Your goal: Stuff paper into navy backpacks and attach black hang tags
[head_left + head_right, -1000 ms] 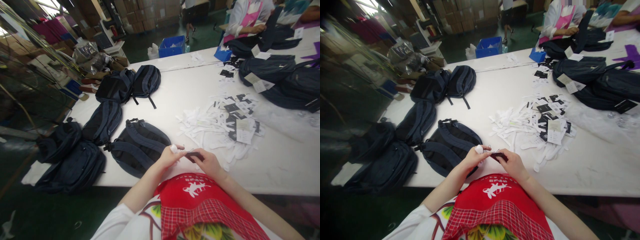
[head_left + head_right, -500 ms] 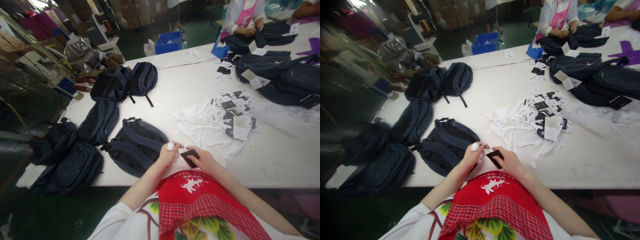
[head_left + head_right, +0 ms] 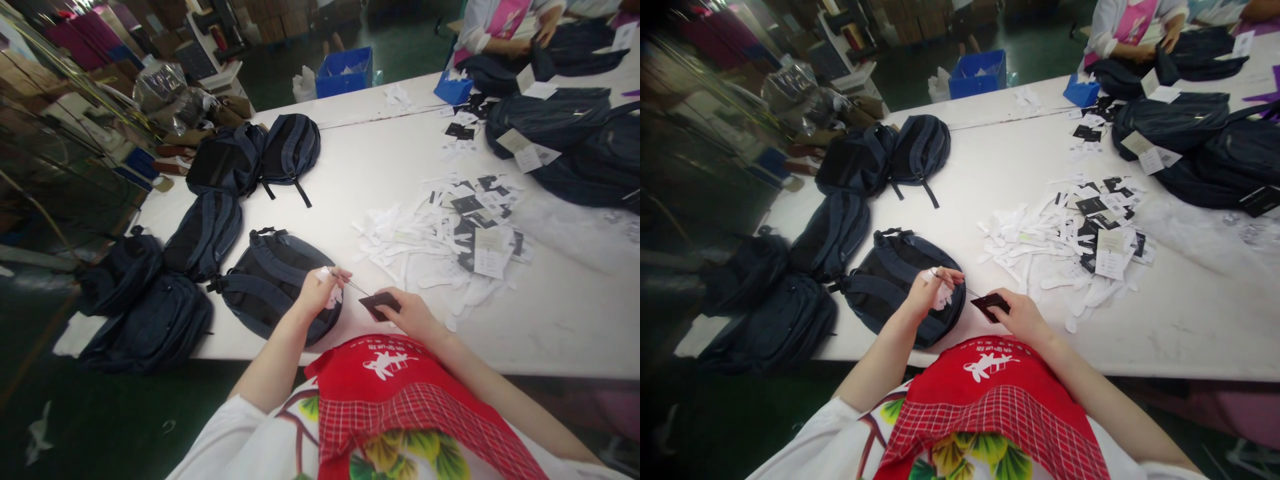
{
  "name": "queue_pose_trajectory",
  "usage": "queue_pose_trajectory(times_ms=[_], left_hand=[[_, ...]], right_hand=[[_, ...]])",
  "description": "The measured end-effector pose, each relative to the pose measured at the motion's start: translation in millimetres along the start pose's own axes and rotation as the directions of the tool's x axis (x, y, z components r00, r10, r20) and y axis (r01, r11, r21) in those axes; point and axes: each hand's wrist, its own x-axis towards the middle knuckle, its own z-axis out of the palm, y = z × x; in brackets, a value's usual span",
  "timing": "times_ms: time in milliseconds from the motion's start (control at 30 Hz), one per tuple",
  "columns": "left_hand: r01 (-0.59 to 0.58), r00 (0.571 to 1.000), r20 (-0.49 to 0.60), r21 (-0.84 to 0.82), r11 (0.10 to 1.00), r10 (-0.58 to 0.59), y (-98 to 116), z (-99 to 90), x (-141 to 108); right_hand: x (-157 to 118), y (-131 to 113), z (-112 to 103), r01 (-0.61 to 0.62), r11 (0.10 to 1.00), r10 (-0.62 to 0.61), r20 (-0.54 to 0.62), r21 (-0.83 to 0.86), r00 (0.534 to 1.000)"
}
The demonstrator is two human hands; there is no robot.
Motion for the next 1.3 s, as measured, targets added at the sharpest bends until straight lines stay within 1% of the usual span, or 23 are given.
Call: queue_pose_trajectory(times_ms=[67,100,133,200,267,333,400,433,467,500,533,600,633,700,800,867,933,1000,1067,1133,1200,1233,1300], left_hand=[[0.141,0.981,0.151,-0.151,0.978,-0.119,-7,17.7,-13],[0.202,0.967,0.198,-0.215,0.956,-0.16,-9,27.0,-20],[0.245,0.958,0.218,-0.27,0.931,-0.189,-11,35.6,-27],[0.272,0.958,0.187,-0.353,0.895,-0.217,-12,47.2,-40],[0.247,0.969,0.11,-0.385,0.889,-0.222,-12,46.6,-49],[0.206,0.977,0.021,-0.35,0.914,-0.212,-12,30.1,-55],[0.171,0.98,-0.055,-0.256,0.951,-0.191,-13,-1.0,-62],[0.165,0.98,-0.08,-0.185,0.969,-0.182,-14,-20.1,-66],[0.172,0.979,-0.09,-0.096,0.98,-0.181,-15,-40.1,-71],[0.195,0.978,-0.082,0.005,0.981,-0.194,-16,-59.7,-76],[0.232,0.972,-0.064,0.117,0.966,-0.225,-18,-77.7,-83],[0.316,0.946,-0.038,0.317,0.894,-0.321,-20,-106.5,-96],[0.348,0.931,-0.039,0.394,0.85,-0.363,-21,-116.7,-102],[0.372,0.912,-0.046,0.51,0.776,-0.408,-23,-129.7,-112],[0.332,0.91,-0.017,0.626,0.705,-0.413,-23,-139.2,-120],[0.289,0.918,0.006,0.671,0.682,-0.396,-21,-144.6,-123],[0.232,0.934,0.037,0.695,0.681,-0.356,-18,-151.2,-125],[0.165,0.948,0.086,0.693,0.702,-0.307,-13,-158.0,-127],[0.104,0.958,0.128,0.677,0.729,-0.255,-6,-163.9,-130],[0.048,0.968,0.152,0.667,0.743,-0.199,5,-168.0,-132],[-0.015,0.977,0.168,0.668,0.744,-0.131,19,-170.5,-133],[-0.045,0.981,0.171,0.672,0.74,-0.095,28,-171.6,-133],[-0.081,0.985,0.166,0.681,0.728,-0.046,46,-174.2,-133]], right_hand=[[-1,-2,5,0.029,0.999,-0.029,0.0,-0.044,1.0],[-2,-3,8,0.047,0.996,-0.047,0.002,-0.076,0.999],[-3,-4,12,0.059,0.992,-0.06,-0.001,-0.112,0.998],[-7,-9,22,0.063,0.984,-0.064,-0.004,-0.165,0.998],[-12,-14,32,0.068,0.982,-0.061,0.045,-0.176,0.997],[-16,-18,41,0.117,0.986,-0.098,0.154,-0.12,0.983],[-16,-17,50,0.144,0.989,-0.144,0.248,0.018,0.958],[-14,-14,55,0.095,0.99,-0.12,0.261,0.108,0.958],[-10,-9,62,0.002,0.981,-0.052,0.251,0.196,0.966],[-4,-1,69,-0.114,0.955,0.049,0.233,0.273,0.971],[2,7,78,-0.23,0.915,0.163,0.217,0.332,0.962],[17,22,100,-0.409,0.816,0.354,0.207,0.409,0.912],[24,28,113,-0.466,0.771,0.413,0.216,0.433,0.885],[35,35,138,-0.56,0.673,0.495,0.267,0.483,0.827],[43,34,169,-0.662,0.492,0.568,0.369,0.566,0.736],[44,29,183,-0.683,0.387,0.588,0.405,0.619,0.7],[45,23,192,-0.673,0.308,0.607,0.405,0.673,0.683],[45,14,194,-0.64,0.256,0.617,0.387,0.724,0.685],[47,1,191,-0.596,0.222,0.601,0.373,0.771,0.706],[51,-19,183,-0.55,0.199,0.554,0.37,0.811,0.746],[55,-45,169,-0.509,0.195,0.493,0.365,0.839,0.79],[57,-61,161,-0.489,0.195,0.452,0.365,0.85,0.814],[60,-93,148,-0.446,0.186,0.321,0.375,0.876,0.87]])
